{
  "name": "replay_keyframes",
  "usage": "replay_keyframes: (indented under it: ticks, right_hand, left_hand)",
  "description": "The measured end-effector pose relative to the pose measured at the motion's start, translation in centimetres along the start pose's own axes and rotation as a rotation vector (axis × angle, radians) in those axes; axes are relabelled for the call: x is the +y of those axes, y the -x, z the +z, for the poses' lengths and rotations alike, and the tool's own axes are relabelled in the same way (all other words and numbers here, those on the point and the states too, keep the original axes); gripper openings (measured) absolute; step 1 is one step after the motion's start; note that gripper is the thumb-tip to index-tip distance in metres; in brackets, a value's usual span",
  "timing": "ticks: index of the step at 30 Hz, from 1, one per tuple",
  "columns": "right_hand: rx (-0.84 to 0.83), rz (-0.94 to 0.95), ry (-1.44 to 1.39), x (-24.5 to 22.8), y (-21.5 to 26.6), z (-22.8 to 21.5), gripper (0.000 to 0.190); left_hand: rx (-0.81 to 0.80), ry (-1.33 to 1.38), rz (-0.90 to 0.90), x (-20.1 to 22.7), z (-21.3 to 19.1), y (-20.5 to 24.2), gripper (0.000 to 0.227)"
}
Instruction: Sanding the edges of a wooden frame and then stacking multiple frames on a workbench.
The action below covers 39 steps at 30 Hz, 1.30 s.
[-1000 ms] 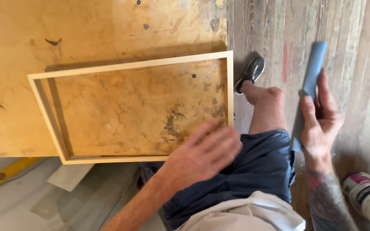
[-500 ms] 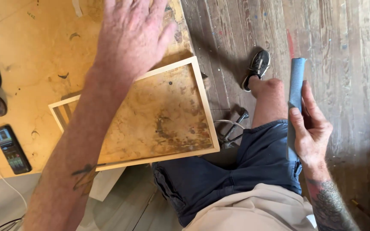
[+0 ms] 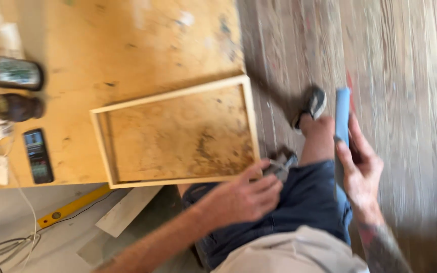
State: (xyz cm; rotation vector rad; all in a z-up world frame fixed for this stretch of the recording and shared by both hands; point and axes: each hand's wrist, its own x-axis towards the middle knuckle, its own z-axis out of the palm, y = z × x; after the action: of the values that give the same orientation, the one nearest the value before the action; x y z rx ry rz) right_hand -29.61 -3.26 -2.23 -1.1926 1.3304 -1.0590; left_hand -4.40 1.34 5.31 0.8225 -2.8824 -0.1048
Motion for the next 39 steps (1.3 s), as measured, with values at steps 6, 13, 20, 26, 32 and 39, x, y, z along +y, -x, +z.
replay_keyframes:
  ticks: [6,13,20,26,32,39]
  right_hand:
    - [0.043,0.043,-0.106,2.9,-1.5,0.3,0.055]
    - [-0.049,0.002,-0.162,2.0,-5.8,1.3,0.054]
    - [-0.132,-0.034,-0.277,0.5,-12.2,0.7,0.055]
    - [-0.226,-0.160,-0.081,-1.0,-20.3,-0.6,0.054]
    - [-0.910,-0.518,0.113,-5.6,-25.8,4.2,0.059]
    - [-0.788,-1.284,0.404,-2.9,-23.5,19.2,0.033]
  left_hand:
    - [0.189,0.116,-0.912,5.5,3.4,1.5,0.062]
    - [0.261,0.116,-1.347,3.5,7.7,-3.1,0.057]
    - [0.306,0.329,-1.509,4.5,5.7,-3.8,0.038]
    - [0.478,0.309,-1.363,4.8,1.8,-3.0,0.027]
    - [0.414,0.283,-1.685,1.9,-5.3,-9.2,0.027]
    - [0.663,-0.072,-1.274,-5.4,-9.7,-11.9,0.023]
